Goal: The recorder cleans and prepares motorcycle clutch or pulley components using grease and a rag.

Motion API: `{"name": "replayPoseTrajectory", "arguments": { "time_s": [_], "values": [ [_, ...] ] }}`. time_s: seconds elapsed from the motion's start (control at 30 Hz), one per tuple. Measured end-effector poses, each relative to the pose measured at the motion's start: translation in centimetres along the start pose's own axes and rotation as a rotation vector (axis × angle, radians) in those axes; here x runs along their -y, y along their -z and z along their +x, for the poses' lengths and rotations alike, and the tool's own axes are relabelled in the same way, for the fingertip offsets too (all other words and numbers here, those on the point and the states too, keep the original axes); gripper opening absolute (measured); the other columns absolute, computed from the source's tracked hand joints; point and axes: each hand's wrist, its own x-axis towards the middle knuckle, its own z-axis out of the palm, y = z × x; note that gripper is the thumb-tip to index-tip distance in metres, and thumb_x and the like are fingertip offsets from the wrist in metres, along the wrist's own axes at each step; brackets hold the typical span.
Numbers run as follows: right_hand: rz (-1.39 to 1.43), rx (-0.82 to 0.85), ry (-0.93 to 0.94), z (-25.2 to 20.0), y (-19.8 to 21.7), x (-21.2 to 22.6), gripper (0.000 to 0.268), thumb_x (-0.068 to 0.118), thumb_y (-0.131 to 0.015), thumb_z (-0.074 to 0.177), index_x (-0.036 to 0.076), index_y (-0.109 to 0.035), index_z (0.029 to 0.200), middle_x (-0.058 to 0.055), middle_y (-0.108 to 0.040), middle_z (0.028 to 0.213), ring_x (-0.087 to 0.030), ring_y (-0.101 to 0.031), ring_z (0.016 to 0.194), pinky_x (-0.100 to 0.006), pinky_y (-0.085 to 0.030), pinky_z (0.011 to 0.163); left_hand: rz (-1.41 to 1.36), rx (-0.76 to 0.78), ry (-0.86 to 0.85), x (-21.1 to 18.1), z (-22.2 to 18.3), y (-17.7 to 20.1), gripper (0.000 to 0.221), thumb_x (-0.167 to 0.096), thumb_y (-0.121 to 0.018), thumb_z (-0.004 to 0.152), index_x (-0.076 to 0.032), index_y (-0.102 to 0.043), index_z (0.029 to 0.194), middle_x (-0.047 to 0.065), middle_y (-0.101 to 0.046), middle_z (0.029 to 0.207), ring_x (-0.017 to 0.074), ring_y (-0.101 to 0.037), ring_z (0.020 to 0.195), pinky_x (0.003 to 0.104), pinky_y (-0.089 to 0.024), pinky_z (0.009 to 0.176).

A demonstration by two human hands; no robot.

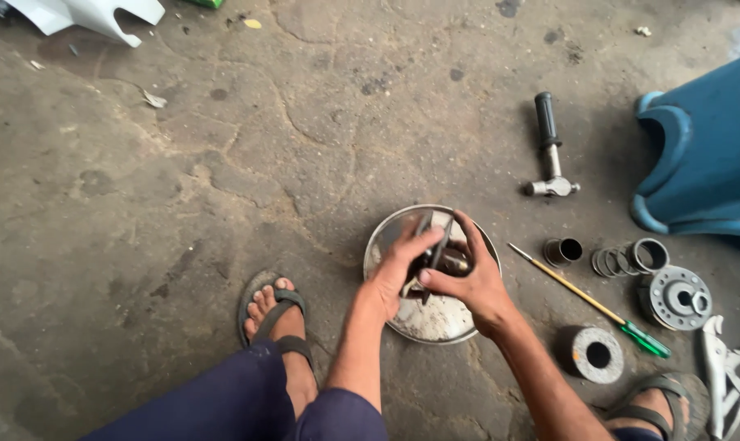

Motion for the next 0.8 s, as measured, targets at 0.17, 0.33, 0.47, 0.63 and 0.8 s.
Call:
{"name": "replayPoseTrajectory", "arguments": {
  "time_s": [0.17, 0.33, 0.47, 0.63, 0.8],
  "values": [
    [0.007, 0.037, -0.045, -0.7, 0.4, 1.0, 0.122, 0.012, -0.090, 0.057, 0.021, -0.024, 0.159, -0.020, -0.055, 0.138, -0.029, -0.065, 0.119, -0.045, -0.065, 0.085, 0.015, 0.038, -0.016, 0.7, 0.3, -0.5, 0.068, -0.048, -0.073, 0.076, -0.017, -0.064, 0.136, 0.007, -0.072, 0.111, 0.0177, -0.071, 0.098, 0.031, -0.058, 0.079],
    [-0.405, 0.063, 0.234, -1.2, 0.2, 1.5, 0.127, 0.019, -0.096, 0.051, 0.017, -0.025, 0.156, -0.020, -0.058, 0.140, -0.030, -0.069, 0.117, -0.043, -0.057, 0.098, -0.075, -0.044, 0.057, 0.5, 0.7, 0.3, 0.056, -0.047, -0.076, 0.076, -0.012, -0.072, 0.120, 0.005, -0.075, 0.103, 0.0180, -0.071, 0.091, 0.032, -0.057, 0.075],
    [-0.577, 0.039, 0.330, -2.3, 0.6, 3.0, 0.128, 0.021, -0.099, 0.046, 0.014, -0.028, 0.152, -0.024, -0.042, 0.149, -0.035, -0.053, 0.130, -0.045, -0.049, 0.106, -0.132, -0.048, 0.128, 0.1, 0.7, 0.7, 0.051, -0.048, -0.077, 0.076, -0.011, -0.073, 0.111, 0.006, -0.074, 0.097, 0.0192, -0.071, 0.084, 0.034, -0.056, 0.073],
    [-0.186, -0.037, 0.015, -2.6, 0.8, 2.5, 0.129, 0.024, -0.091, 0.044, 0.018, -0.025, 0.155, -0.018, -0.048, 0.148, -0.031, -0.061, 0.127, -0.043, -0.055, 0.103, 0.005, -0.078, 0.075, -1.1, 0.2, 0.5, 0.048, -0.044, -0.077, 0.077, -0.010, -0.074, 0.109, 0.005, -0.075, 0.096, 0.0167, -0.072, 0.086, 0.033, -0.055, 0.073],
    [-0.733, -0.026, 0.541, -3.6, 0.8, 2.9, 0.124, 0.022, -0.096, 0.045, 0.010, -0.030, 0.150, -0.021, -0.041, 0.150, -0.034, -0.049, 0.137, -0.045, -0.045, 0.112, -0.144, -0.017, 0.130, -0.3, 0.8, 1.0, 0.045, -0.043, -0.078, 0.078, -0.009, -0.074, 0.108, 0.006, -0.074, 0.095, 0.0187, -0.069, 0.083, 0.035, -0.055, 0.075]
  ]
}}
